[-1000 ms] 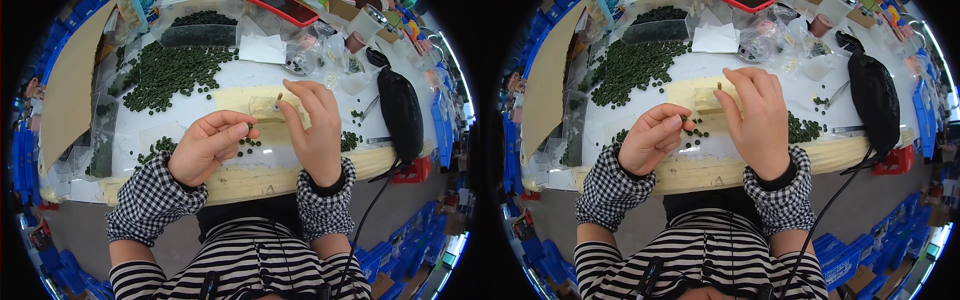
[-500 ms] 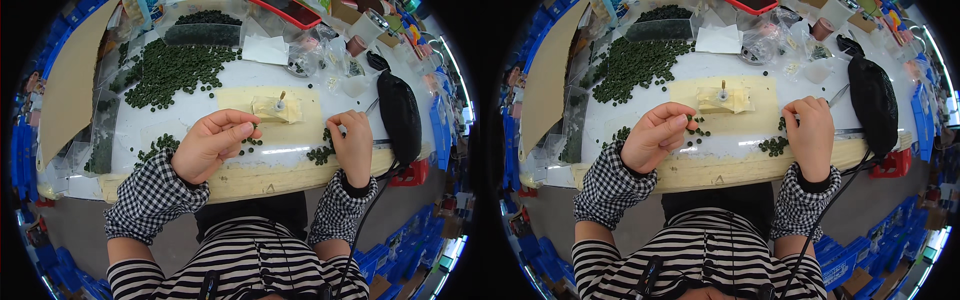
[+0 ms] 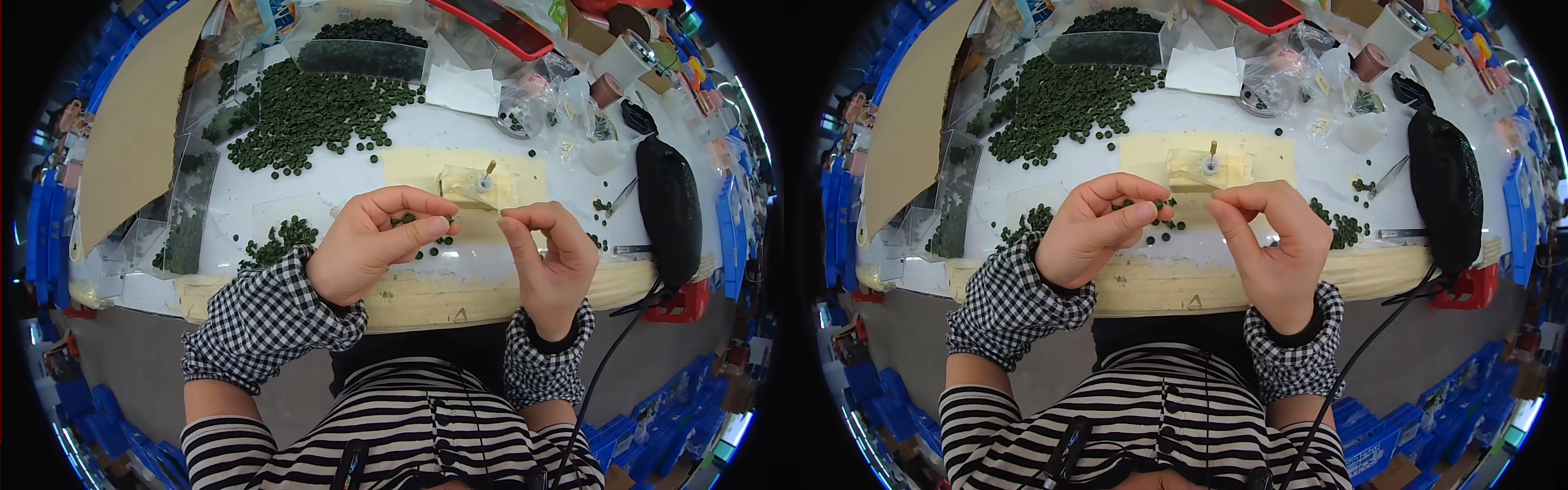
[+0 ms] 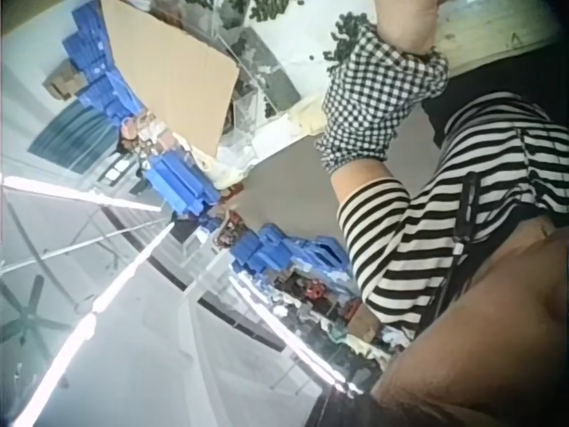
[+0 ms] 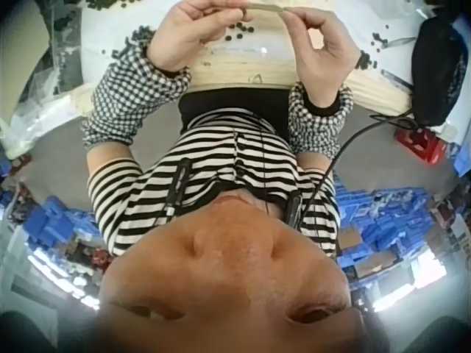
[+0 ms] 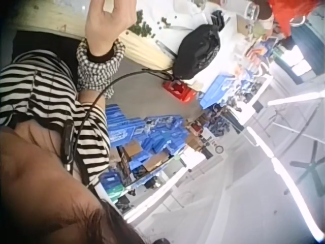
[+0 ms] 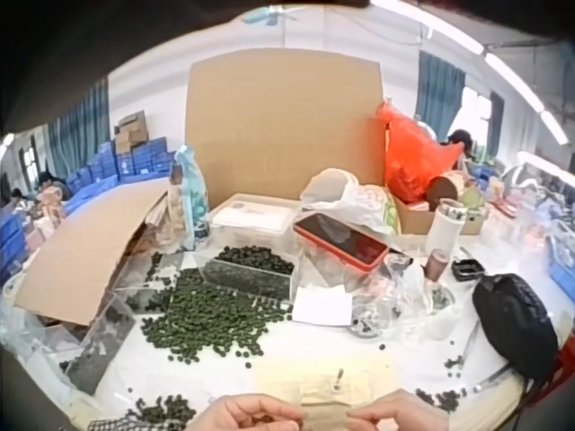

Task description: Assembling or sorting small green components by placing them into a yellow jig.

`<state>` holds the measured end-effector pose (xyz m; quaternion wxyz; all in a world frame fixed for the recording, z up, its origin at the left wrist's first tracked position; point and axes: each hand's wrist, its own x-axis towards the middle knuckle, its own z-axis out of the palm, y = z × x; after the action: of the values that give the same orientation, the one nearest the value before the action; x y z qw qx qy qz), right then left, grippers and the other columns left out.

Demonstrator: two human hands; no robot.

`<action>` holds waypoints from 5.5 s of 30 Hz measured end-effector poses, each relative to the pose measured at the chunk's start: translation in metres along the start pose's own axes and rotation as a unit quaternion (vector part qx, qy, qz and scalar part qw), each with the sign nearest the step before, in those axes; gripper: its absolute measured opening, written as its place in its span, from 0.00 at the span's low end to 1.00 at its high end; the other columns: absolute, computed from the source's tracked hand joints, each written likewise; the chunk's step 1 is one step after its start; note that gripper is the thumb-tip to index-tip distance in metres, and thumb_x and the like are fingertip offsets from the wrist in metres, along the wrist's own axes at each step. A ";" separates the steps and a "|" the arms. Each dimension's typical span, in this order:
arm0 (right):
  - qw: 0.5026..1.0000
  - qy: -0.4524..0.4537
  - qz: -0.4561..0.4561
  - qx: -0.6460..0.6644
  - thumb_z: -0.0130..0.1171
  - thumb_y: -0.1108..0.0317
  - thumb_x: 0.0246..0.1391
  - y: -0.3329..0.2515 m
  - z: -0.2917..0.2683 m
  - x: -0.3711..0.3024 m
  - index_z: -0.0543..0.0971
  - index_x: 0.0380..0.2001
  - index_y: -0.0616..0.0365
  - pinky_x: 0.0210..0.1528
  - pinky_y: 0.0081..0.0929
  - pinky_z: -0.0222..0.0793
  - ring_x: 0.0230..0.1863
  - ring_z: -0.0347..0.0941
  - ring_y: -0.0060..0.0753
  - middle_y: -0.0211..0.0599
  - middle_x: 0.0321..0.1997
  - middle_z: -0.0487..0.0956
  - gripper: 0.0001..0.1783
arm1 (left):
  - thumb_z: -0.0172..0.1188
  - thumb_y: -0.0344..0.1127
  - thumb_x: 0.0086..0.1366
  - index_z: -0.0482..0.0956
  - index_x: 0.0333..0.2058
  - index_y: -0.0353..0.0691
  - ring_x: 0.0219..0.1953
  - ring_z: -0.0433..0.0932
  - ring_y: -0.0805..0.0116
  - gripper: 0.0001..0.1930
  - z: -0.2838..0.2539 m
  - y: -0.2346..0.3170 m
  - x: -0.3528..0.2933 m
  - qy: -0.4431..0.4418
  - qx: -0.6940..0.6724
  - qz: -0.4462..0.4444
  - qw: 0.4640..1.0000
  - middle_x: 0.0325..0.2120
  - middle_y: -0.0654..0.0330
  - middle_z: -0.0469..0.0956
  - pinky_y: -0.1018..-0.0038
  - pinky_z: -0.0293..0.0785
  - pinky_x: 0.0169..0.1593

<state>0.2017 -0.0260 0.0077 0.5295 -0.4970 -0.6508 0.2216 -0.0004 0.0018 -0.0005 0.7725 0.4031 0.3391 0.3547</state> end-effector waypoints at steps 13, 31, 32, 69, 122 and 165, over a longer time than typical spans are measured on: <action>0.985 -0.060 0.031 0.158 0.61 0.80 0.47 0.003 0.016 -0.007 0.80 0.35 0.65 0.38 0.16 0.70 0.35 0.75 0.22 0.36 0.34 0.79 0.09 | 0.58 0.27 0.61 0.76 0.40 0.36 0.25 0.68 0.85 0.09 0.004 0.001 -0.004 0.014 0.010 0.082 0.996 0.33 0.59 0.79 0.87 0.59 0.25; 0.981 -0.032 0.057 0.185 0.60 0.81 0.47 0.000 0.030 -0.012 0.79 0.33 0.65 0.36 0.18 0.68 0.32 0.72 0.23 0.35 0.32 0.77 0.08 | 0.61 0.23 0.57 0.78 0.37 0.31 0.32 0.74 0.82 0.08 0.006 -0.001 -0.006 0.044 0.096 0.131 0.986 0.32 0.60 0.79 0.87 0.71 0.37; 0.980 -0.032 0.059 0.185 0.60 0.81 0.47 0.000 0.030 -0.012 0.79 0.33 0.66 0.36 0.18 0.67 0.32 0.72 0.23 0.35 0.32 0.77 0.08 | 0.61 0.23 0.57 0.78 0.37 0.31 0.32 0.74 0.82 0.08 0.006 -0.002 -0.007 0.046 0.098 0.132 0.985 0.32 0.60 0.79 0.87 0.71 0.36; 0.988 -0.041 -0.022 0.148 0.59 0.83 0.46 0.001 0.035 -0.017 0.80 0.39 0.64 0.34 0.17 0.68 0.32 0.72 0.24 0.37 0.32 0.77 0.14 | 0.60 0.20 0.56 0.80 0.36 0.32 0.29 0.72 0.80 0.08 -0.001 -0.005 -0.003 0.079 0.195 0.212 0.954 0.31 0.59 0.79 0.85 0.68 0.33; 0.982 -0.122 -0.088 0.111 0.60 0.85 0.44 0.007 0.020 -0.010 0.80 0.40 0.60 0.33 0.18 0.71 0.34 0.74 0.27 0.37 0.34 0.78 0.18 | 0.60 0.19 0.55 0.80 0.36 0.31 0.30 0.73 0.81 0.08 -0.003 0.001 -0.007 0.039 0.243 0.177 0.953 0.30 0.59 0.79 0.85 0.69 0.35; 0.987 -0.087 -0.088 0.102 0.60 0.84 0.45 0.004 0.020 -0.012 0.80 0.40 0.62 0.31 0.17 0.68 0.31 0.73 0.26 0.38 0.32 0.78 0.17 | 0.62 0.18 0.53 0.80 0.38 0.32 0.23 0.62 0.84 0.12 0.000 0.003 -0.008 0.030 0.248 0.216 0.944 0.29 0.62 0.77 0.86 0.61 0.30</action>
<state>0.1844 -0.0299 -0.0083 0.5362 -0.3596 -0.7098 0.2819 -0.0054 -0.0031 0.0037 0.5425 0.6346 0.3439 0.4297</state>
